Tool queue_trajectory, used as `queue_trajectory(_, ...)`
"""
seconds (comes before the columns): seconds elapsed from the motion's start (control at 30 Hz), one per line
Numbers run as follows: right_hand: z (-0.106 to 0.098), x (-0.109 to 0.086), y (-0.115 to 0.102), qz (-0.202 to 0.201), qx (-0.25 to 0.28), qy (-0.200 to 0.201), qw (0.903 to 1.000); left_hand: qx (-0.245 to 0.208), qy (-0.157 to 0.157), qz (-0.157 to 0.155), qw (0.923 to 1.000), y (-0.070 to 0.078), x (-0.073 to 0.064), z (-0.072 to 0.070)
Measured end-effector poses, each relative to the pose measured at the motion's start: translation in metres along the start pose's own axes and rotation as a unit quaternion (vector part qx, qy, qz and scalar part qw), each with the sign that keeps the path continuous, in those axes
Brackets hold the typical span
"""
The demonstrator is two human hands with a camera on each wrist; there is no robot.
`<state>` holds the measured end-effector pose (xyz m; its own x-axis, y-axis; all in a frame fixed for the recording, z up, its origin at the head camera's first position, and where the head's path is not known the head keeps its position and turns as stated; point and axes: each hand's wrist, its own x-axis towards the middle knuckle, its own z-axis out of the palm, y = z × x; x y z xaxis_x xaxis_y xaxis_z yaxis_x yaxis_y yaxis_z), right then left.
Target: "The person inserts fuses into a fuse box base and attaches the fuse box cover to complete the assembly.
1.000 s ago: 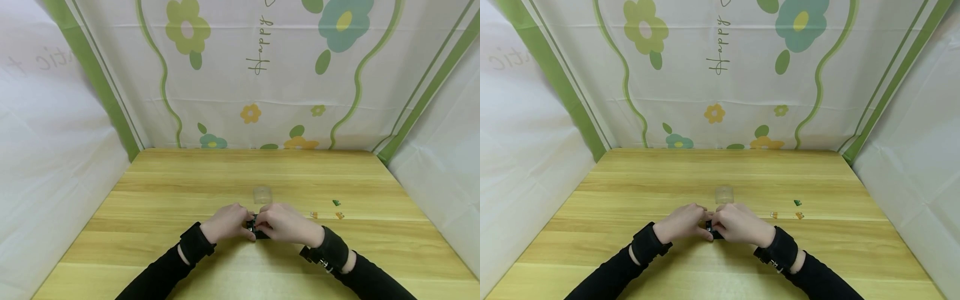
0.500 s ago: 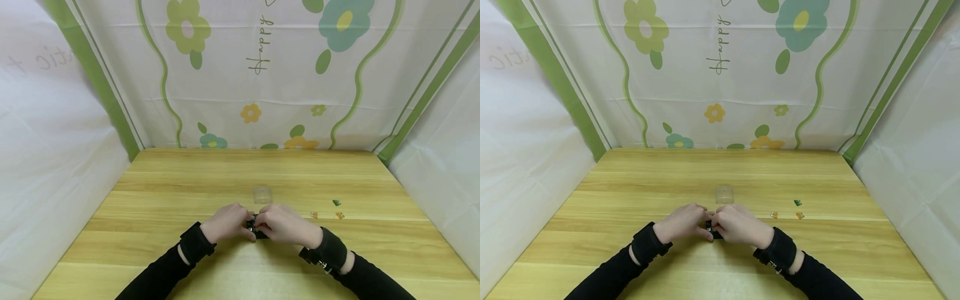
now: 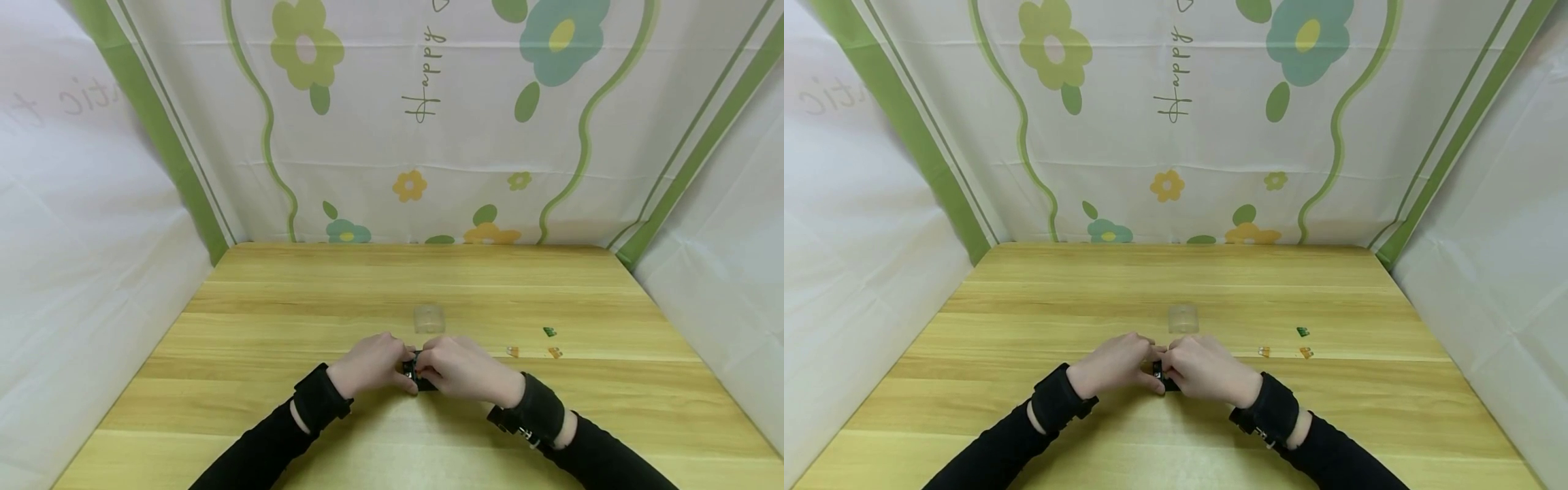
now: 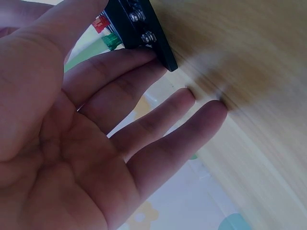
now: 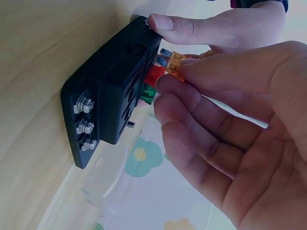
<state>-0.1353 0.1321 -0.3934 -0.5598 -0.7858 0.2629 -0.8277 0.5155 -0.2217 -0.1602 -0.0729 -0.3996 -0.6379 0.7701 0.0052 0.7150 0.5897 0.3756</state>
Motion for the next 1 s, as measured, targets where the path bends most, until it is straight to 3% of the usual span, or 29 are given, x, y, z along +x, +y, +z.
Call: queue_trajectory(1.0,0.0074,0.0009,-0.0025,0.016,-0.03,-0.007,0.9994,0.002,0.005,0.006,1.0,-0.0009,0.0005,0.0011)
